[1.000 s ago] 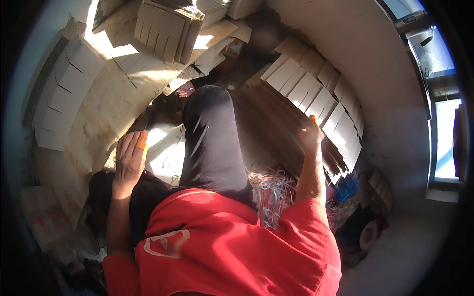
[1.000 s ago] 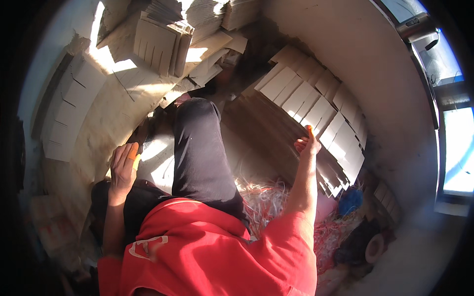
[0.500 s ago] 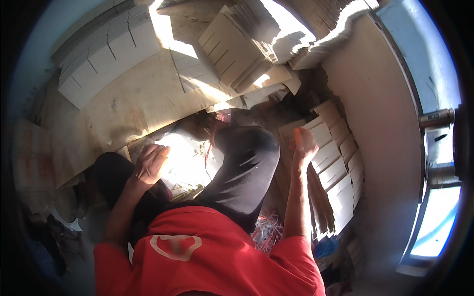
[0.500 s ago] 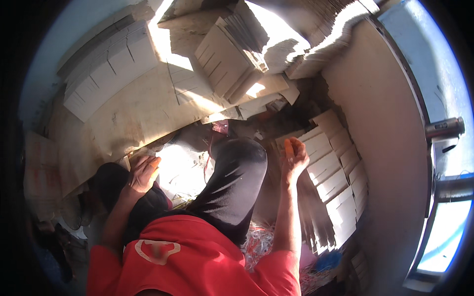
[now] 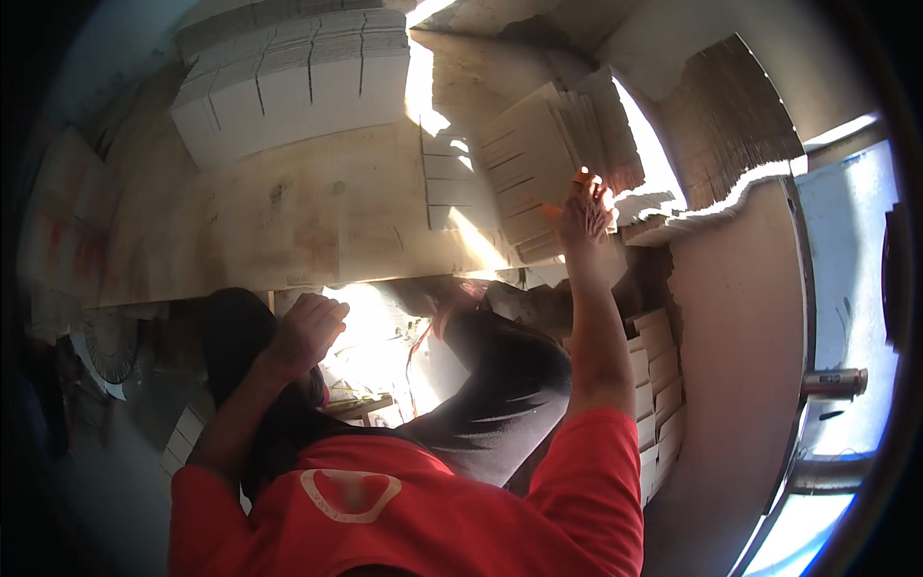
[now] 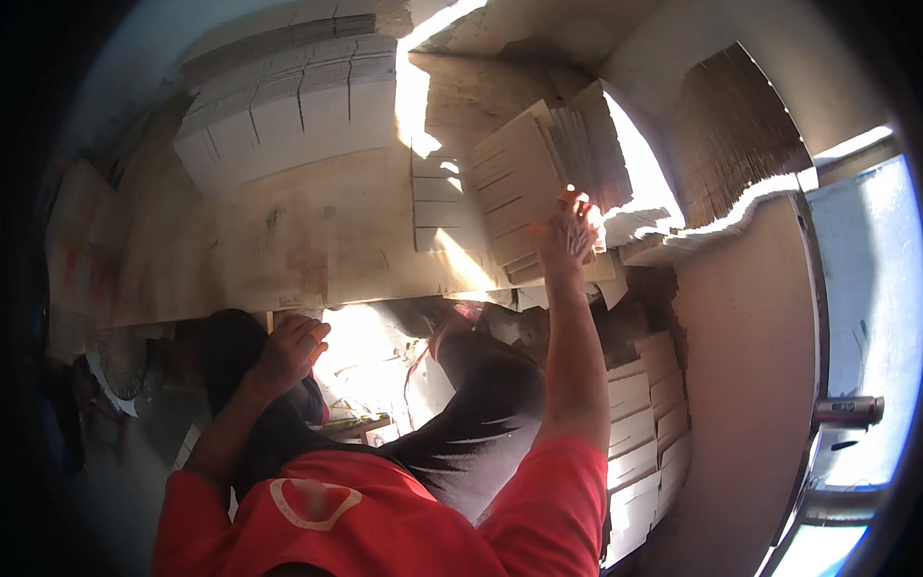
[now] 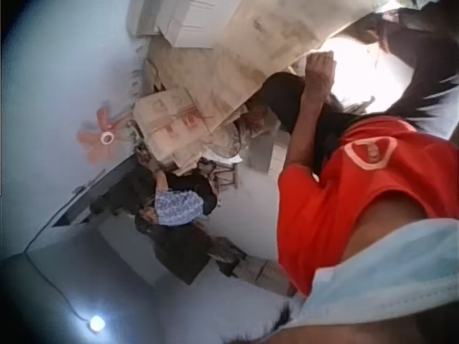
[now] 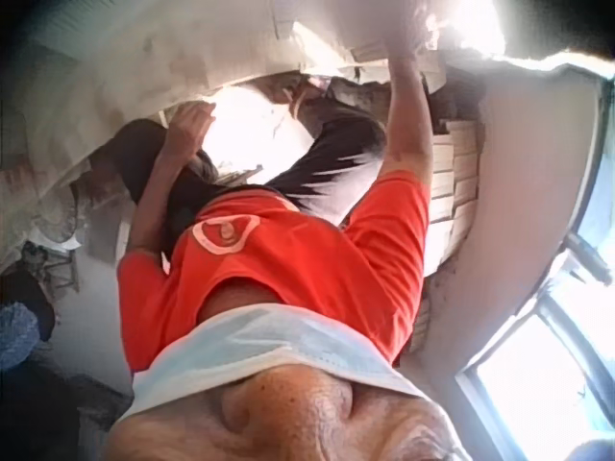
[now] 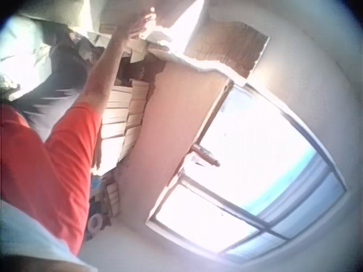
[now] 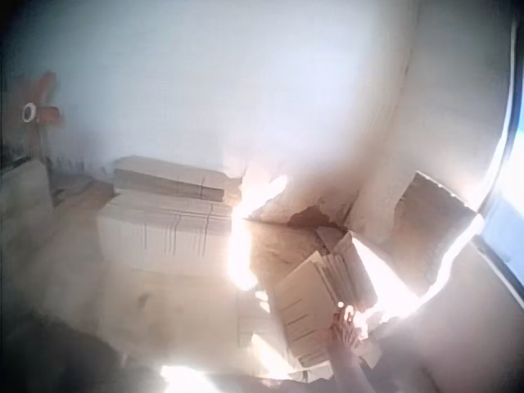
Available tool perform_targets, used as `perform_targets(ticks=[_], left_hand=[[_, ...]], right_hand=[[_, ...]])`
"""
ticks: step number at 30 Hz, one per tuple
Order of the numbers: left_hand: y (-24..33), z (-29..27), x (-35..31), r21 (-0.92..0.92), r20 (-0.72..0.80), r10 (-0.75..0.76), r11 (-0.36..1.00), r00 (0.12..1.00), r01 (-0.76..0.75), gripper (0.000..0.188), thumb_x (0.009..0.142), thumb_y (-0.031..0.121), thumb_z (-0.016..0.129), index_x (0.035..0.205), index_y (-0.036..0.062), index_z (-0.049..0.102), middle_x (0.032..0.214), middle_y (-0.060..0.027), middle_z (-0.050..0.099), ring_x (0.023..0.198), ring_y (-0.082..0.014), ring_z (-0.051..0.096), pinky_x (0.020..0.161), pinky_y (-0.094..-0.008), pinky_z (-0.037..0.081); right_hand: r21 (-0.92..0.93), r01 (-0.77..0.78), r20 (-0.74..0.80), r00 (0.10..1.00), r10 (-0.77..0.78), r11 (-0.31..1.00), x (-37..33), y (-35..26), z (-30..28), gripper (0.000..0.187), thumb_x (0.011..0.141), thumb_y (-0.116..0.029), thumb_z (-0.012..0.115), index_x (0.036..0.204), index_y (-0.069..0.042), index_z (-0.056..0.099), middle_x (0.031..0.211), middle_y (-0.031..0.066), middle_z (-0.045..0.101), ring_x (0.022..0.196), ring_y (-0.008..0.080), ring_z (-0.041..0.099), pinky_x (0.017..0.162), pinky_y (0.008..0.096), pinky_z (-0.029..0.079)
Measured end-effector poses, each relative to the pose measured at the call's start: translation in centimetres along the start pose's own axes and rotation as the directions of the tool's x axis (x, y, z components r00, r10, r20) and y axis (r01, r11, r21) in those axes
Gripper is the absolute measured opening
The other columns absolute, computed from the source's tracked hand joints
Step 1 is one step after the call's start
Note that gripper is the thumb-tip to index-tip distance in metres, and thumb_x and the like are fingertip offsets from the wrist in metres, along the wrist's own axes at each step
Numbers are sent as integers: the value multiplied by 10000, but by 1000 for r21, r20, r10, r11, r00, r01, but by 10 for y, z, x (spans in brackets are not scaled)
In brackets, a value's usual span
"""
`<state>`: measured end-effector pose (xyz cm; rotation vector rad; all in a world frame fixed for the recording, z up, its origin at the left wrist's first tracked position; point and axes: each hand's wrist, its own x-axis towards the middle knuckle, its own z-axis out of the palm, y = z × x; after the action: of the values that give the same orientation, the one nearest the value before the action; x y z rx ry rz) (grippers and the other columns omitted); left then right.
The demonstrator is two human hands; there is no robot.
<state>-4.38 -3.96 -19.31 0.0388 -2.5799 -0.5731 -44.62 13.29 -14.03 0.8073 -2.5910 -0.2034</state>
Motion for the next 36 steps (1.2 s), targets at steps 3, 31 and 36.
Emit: perform_targets(ticks=[3,31,36], left_hand=[[-18,-5,-4,3,26,-78,997,997,78,413,578,0,739,956,11,573,901,-128,619,844,-284,586,764,-372,475],[-281,-35,233,600,-243,-147,754,959,268,353,704,-11,613,1040,24,509,986,-97,509,1004,-259,476,822,-397,427],[-275,-42,235,520,-207,-137,823,969,228,232,717,-20,572,943,26,548,863,-80,513,840,-241,505,707,-367,448]], right_hand=[[133,-35,16,999,33,990,12,4,-4,532,709,-249,706,1144,-32,491,1113,124,485,1060,320,478,765,477,454],[905,204,-303,925,229,372,-7,-123,-98,469,887,-118,577,1324,-31,429,985,65,631,705,106,610,485,238,503],[942,185,-244,951,192,281,-5,-136,-102,499,878,-96,586,1338,-28,404,1014,82,620,720,109,603,530,235,510]])
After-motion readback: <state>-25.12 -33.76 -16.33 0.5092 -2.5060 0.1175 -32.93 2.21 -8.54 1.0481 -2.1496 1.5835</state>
